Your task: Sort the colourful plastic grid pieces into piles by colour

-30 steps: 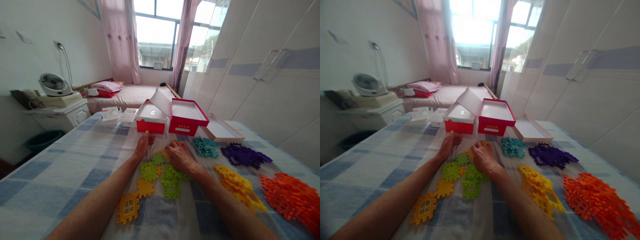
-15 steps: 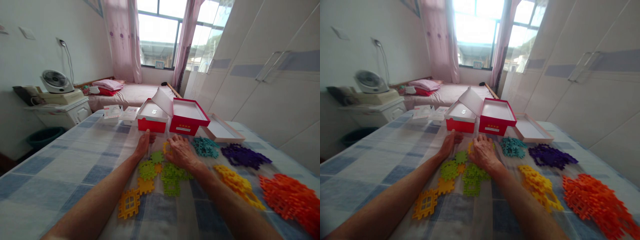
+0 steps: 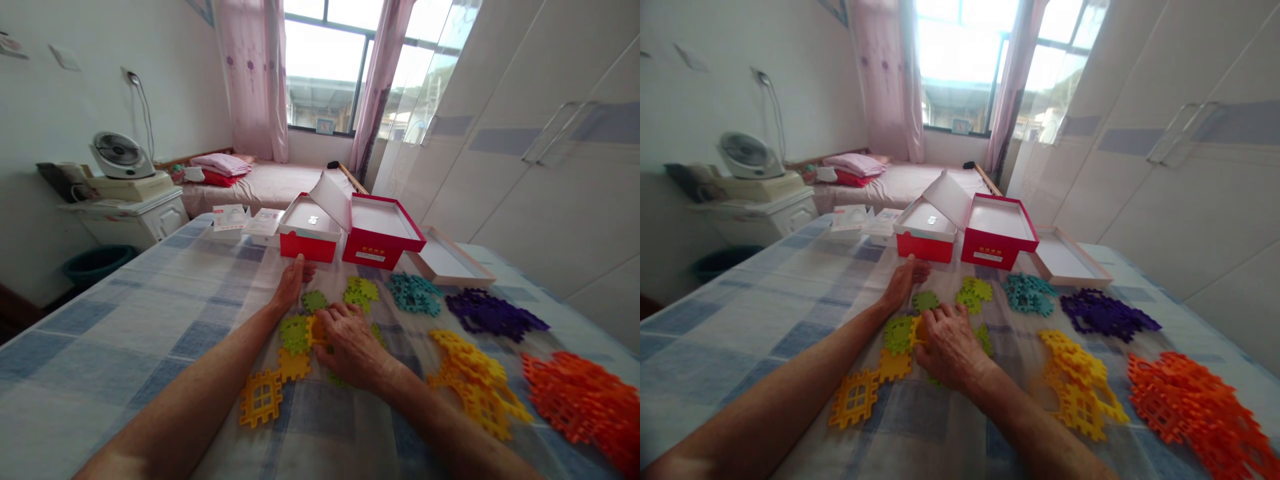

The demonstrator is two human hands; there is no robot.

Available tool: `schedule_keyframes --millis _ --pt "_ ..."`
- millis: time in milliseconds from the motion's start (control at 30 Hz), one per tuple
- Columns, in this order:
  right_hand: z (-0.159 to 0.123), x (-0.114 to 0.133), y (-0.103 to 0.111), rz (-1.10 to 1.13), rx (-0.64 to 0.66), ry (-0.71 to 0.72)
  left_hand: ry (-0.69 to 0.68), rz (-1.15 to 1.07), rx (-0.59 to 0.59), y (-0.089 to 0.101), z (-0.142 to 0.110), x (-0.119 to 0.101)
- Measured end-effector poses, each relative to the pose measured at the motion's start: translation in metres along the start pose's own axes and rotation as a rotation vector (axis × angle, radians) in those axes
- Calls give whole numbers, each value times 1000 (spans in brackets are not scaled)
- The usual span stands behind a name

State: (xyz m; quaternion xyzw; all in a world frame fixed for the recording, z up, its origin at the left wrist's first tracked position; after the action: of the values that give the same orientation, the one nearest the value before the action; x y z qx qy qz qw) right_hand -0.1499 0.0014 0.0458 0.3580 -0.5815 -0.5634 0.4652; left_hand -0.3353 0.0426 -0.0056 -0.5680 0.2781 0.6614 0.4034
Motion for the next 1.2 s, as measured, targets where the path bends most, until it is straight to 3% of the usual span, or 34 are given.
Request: schedule_keyframes --millis 167,400,633,733,867,1000,1100,1200 --pt "3 -5 -7 40 62 79 5 -1 1 -1 0 0" --pt "19 -10 -10 -26 132 -13 9 3 7 -1 0 -2" --pt "9 -9 0 -34 -10 -67 -1 14 19 0 1 1" --pt "0 -10 6 -39 -12 -94 -8 11 24 1 1 1" --pt "-31 -24 30 20 -38 -169 -8 2 31 1 -1 0" --pt "-87 -64 51 -63 -127 -377 -15 -5 25 3 0 2" --pt "-126 -94 46 -174 -118 -545 -19 4 36 5 2 5" --pt "-147 -110 30 -222 -50 -617 -10 3 37 7 3 7"
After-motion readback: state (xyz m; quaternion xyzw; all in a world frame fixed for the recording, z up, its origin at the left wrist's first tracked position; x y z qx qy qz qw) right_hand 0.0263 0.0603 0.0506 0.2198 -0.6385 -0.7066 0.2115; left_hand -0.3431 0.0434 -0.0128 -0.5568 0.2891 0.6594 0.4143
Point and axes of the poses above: each hand's wrist, its own z-axis towards the middle knuckle, its own y-axis out of the back of the hand, x = y × z, the point moved 4 cm from there along z, towards the middle knuckle, and after that the axes turned 8 degrees about x, right-handed, at the moved point
